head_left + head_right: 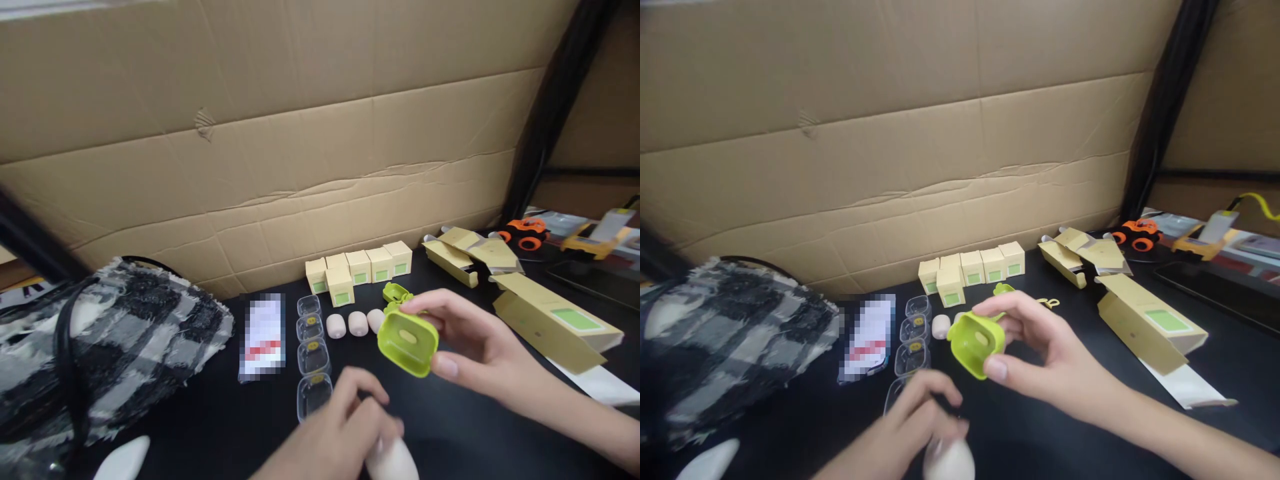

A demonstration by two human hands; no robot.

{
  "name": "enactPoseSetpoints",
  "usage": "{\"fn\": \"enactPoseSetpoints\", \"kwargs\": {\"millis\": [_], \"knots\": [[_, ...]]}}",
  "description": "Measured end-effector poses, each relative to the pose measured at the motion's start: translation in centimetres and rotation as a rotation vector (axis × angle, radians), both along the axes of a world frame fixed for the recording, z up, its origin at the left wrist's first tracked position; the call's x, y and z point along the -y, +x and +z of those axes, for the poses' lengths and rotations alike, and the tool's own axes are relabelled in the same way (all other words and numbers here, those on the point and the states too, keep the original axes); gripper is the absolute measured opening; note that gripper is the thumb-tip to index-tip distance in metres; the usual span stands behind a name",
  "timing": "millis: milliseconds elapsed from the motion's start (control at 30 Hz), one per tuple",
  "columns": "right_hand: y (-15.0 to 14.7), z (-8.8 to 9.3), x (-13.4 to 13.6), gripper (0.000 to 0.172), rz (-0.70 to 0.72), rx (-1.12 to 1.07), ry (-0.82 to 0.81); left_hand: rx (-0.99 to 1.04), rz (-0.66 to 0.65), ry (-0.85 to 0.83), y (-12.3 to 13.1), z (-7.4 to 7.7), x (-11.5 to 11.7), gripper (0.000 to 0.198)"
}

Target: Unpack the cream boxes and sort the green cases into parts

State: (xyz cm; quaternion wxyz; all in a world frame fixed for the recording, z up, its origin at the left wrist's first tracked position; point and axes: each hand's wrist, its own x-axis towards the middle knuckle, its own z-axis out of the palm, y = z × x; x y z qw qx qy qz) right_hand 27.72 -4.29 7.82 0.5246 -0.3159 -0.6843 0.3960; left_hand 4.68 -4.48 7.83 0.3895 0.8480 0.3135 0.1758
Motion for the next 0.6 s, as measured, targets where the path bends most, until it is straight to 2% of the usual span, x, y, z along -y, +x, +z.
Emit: {"fn": "enactPoseSetpoints", "kwargs": {"millis": [67,100,167,233,333,433,500,533,567,600], "knots": [[0.2,0.2,-0.2,0.031,-0.006,-0.051,0.016,-0.082,-0.008,0.161,0.7,1.3,-1.8,0.036],[0.3,0.3,-0.2,0.030,-0.011,-0.056,0.022,-0.198,-0.020,0.317,1.1,1.6,-2.7,0.038],[0.3,0.2,-0.2,0.030,-0.018,-0.038,0.028,-0.402,0.003,0.573,1.8,1.7,-4.2,0.032],[0.2,-0.1,-0.1,0.031,-0.012,-0.007,0.021,-0.492,0.029,0.675,2.1,1.3,-5.2,0.020],[-0.1,-0.6,-0.2,0.031,-0.016,0.051,0.002,-0.519,0.057,0.708,1.9,0.6,-5.7,0.014],[-0.5,-1.0,-0.3,0.032,-0.041,0.129,-0.001,-0.530,0.105,0.744,1.3,0.5,-5.2,0.025],[-0.9,-1.5,-0.3,0.035,-0.082,0.197,0.031,-0.462,0.151,0.734,1.0,0.6,-4.4,0.032],[-1.1,-1.8,-0.3,0.040,-0.116,0.225,0.068,-0.383,0.173,0.660,1.0,0.6,-3.9,0.031],[-1.2,-2.1,-0.3,0.047,-0.149,0.250,0.119,-0.285,0.184,0.516,1.0,0.5,-3.4,0.028],[-1.4,-2.4,-0.3,0.054,-0.170,0.269,0.183,-0.174,0.176,0.301,1.1,0.4,-3.0,0.027]]}}
